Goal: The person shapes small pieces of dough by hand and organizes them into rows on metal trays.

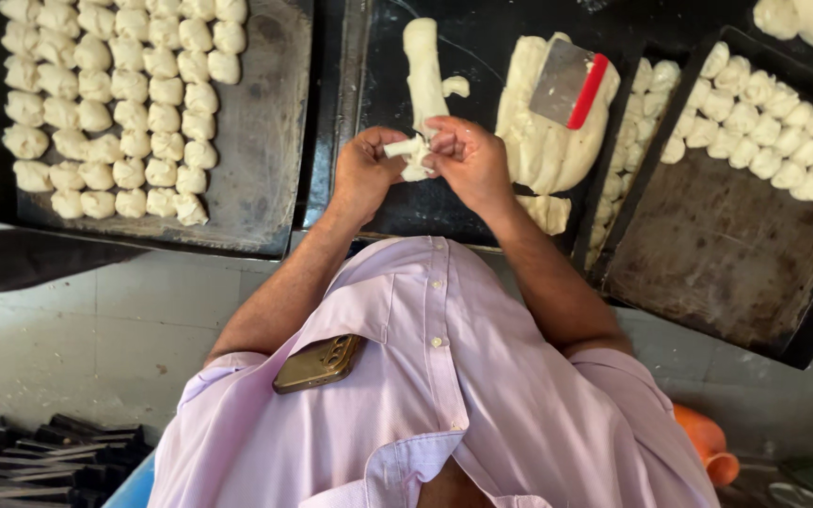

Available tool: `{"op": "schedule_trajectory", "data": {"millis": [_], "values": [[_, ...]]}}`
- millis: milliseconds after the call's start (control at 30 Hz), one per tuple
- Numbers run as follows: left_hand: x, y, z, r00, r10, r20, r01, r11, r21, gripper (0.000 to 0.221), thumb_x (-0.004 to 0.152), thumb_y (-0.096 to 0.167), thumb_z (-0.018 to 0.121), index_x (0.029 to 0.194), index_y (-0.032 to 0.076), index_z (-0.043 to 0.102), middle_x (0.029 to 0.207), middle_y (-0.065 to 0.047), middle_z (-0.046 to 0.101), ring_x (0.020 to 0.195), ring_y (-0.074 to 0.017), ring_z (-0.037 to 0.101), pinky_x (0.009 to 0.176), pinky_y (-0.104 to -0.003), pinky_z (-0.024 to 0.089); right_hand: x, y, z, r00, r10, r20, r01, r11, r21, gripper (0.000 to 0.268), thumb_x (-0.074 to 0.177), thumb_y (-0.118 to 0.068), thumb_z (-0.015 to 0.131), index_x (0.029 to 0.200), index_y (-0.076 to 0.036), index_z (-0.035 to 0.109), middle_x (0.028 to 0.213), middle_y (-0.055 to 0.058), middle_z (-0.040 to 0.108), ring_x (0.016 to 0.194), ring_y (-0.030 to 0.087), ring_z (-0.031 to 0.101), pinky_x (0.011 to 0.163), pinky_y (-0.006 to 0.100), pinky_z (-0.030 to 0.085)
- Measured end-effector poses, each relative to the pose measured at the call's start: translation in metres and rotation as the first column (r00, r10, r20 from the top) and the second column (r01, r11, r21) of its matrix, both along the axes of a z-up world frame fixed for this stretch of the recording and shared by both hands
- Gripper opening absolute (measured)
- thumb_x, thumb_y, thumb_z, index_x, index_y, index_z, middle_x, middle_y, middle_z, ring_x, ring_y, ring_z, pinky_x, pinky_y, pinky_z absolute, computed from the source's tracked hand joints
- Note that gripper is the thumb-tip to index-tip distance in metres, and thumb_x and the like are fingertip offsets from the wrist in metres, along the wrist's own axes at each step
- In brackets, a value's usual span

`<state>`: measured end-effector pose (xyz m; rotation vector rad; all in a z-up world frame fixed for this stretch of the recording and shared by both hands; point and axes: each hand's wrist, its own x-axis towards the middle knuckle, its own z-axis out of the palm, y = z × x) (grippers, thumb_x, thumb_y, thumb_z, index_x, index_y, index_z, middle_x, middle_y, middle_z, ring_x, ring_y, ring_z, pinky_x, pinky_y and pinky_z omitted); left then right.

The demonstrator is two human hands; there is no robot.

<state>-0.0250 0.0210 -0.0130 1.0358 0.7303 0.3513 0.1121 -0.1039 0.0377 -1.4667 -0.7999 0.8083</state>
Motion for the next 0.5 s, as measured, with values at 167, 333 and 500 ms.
{"op": "schedule_trajectory", "data": {"millis": [167, 333, 500], "values": [[0.015, -0.025, 0.018, 0.983, -0.054, 0.178, 0.061, 0.997, -0.036, 0.037, 0.082, -0.011, 0.066, 0.117, -0.001, 0.064, 0.101, -0.003, 0.073, 0.089, -0.0083, 0.071, 0.075, -0.022, 0.061, 0.03, -0.021, -0.007, 0.971, -0.029, 0.237, 0.028, 1.0, 0.006, 0.024, 0.09, 0.002, 0.082, 0.111, 0.0, 0.073, 0.099, 0.007, 0.068, 0.086, 0.009, 0.066, 0.075, 0.024, 0.056], [0.035, -0.047, 0.033, 0.98, -0.074, -0.186, 0.123, 0.955, 0.27, 0.024, 0.09, -0.002, 0.075, 0.113, -0.003, 0.067, 0.088, -0.006, 0.07, 0.072, -0.0111, 0.064, 0.063, -0.027, 0.057, 0.033, -0.046, 0.005, 0.753, -0.051, 0.656, -0.04, 0.992, 0.123, 0.017, 0.09, 0.002, 0.081, 0.101, -0.006, 0.07, 0.099, 0.008, 0.068, 0.095, 0.018, 0.069, 0.081, 0.029, 0.057], [0.047, -0.053, 0.036, 0.994, -0.103, -0.047, 0.112, 0.958, 0.264, 0.032, 0.084, -0.005, 0.073, 0.115, -0.002, 0.066, 0.098, -0.005, 0.074, 0.087, -0.0094, 0.071, 0.076, -0.023, 0.059, 0.034, -0.055, 0.017, 0.802, -0.177, 0.571, 0.077, 0.978, 0.196, 0.038, 0.086, -0.002, 0.081, 0.119, 0.003, 0.063, 0.097, 0.013, 0.062, 0.087, 0.024, 0.064, 0.074, 0.031, 0.055]]}}
